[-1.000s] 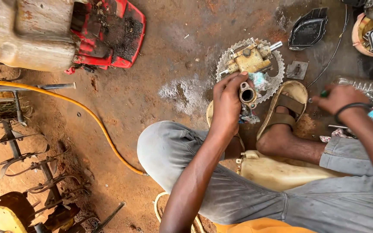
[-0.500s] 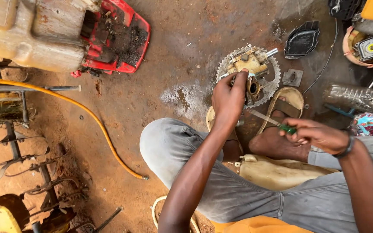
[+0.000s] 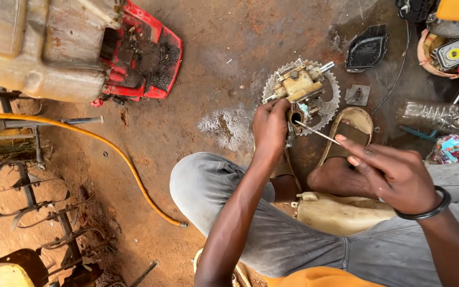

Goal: The person sits on the ground and wipes a sprocket and gear assembly with a cloth, then uses a small screwdriver-like tool to scrape inside a cylindrical part while continuing to wipe the components with the rag.

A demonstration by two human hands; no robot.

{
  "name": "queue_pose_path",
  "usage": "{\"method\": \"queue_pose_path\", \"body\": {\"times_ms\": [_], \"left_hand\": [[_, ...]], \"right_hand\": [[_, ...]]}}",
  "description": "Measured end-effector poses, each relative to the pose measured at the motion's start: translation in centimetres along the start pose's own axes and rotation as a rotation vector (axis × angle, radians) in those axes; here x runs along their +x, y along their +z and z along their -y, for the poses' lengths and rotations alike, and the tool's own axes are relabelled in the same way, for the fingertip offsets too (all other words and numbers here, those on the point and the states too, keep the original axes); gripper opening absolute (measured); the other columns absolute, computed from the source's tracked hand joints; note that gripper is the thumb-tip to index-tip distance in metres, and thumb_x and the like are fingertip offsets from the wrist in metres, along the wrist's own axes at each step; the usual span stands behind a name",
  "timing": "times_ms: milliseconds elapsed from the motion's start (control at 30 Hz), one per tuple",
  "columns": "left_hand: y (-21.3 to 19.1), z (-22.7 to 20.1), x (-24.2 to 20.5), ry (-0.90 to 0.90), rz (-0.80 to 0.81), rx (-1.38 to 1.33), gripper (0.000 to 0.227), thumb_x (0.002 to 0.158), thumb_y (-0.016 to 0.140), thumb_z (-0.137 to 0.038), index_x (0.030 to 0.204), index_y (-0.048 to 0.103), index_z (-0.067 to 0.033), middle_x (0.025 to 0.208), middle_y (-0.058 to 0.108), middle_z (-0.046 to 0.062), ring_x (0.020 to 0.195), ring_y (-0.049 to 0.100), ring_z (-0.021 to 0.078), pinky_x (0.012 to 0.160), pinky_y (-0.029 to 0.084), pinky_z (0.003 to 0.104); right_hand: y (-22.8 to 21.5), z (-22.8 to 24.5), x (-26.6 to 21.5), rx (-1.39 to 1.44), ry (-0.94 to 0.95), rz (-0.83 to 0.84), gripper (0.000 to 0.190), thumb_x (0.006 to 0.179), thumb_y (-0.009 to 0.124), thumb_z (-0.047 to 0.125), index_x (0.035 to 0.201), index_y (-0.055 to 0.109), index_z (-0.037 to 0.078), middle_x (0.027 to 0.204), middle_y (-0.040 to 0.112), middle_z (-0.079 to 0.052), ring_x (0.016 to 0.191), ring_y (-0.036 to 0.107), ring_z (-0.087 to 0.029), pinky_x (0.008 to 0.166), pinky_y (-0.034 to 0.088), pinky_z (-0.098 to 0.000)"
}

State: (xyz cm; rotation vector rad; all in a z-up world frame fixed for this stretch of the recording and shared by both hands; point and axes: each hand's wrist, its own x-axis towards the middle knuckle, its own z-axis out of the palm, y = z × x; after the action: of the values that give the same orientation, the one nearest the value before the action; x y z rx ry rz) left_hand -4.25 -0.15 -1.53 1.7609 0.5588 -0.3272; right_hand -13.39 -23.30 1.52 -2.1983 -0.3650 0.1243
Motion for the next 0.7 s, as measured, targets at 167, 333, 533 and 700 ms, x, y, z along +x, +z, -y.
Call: {"method": "queue_pose_path", "body": {"times_ms": [167, 333, 533, 700], "left_hand": [[0.0, 0.0, -0.1, 0.01, 0.026, 0.016, 0.037, 0.087, 0.054, -0.032, 0.069, 0.067, -0.0024, 0.061, 0.058, 0.004, 0.061, 0.048, 0.0148, 0.061, 0.037, 0.037], [-0.2, 0.6, 0.1, -0.046, 0.134, -0.215, 0.034, 0.091, 0.051, -0.027, 0.07, 0.062, -0.0021, 0.061, 0.056, 0.005, 0.052, 0.048, 0.0151, 0.052, 0.041, 0.035], [-0.5, 1.9, 0.8, -0.091, 0.194, -0.457, 0.027, 0.094, 0.046, -0.019, 0.069, 0.047, -0.0093, 0.061, 0.048, 0.002, 0.047, 0.04, 0.0113, 0.035, 0.033, 0.033], [-0.7, 2.4, 1.2, -0.129, 0.168, -0.466, 0.03, 0.096, 0.045, -0.02, 0.07, 0.052, -0.0069, 0.059, 0.05, 0.004, 0.043, 0.039, 0.0132, 0.035, 0.031, 0.035]], "right_hand": [[-0.3, 2.5, 0.3, -0.123, -0.034, -0.037, 0.062, 0.083, 0.07, -0.001, 0.141, 0.063, 0.02, 0.072, 0.063, -0.011, 0.052, 0.056, -0.02, 0.052, 0.047, -0.039], [1.1, 2.9, -0.7, -0.289, -0.084, -0.095, 0.068, 0.081, 0.07, -0.004, 0.143, 0.063, 0.022, 0.067, 0.053, -0.008, 0.048, 0.05, -0.023, 0.05, 0.048, -0.0418], [3.9, 2.6, -1.1, -0.42, -0.171, -0.206, 0.078, 0.074, 0.064, -0.009, 0.145, 0.063, 0.021, 0.074, 0.053, -0.006, 0.045, 0.044, -0.019, 0.046, 0.044, -0.0405], [6.0, 1.2, -1.4, -0.463, -0.199, -0.269, 0.079, 0.073, 0.063, -0.011, 0.145, 0.063, 0.021, 0.072, 0.049, -0.005, 0.044, 0.042, -0.018, 0.044, 0.042, -0.04]]}}
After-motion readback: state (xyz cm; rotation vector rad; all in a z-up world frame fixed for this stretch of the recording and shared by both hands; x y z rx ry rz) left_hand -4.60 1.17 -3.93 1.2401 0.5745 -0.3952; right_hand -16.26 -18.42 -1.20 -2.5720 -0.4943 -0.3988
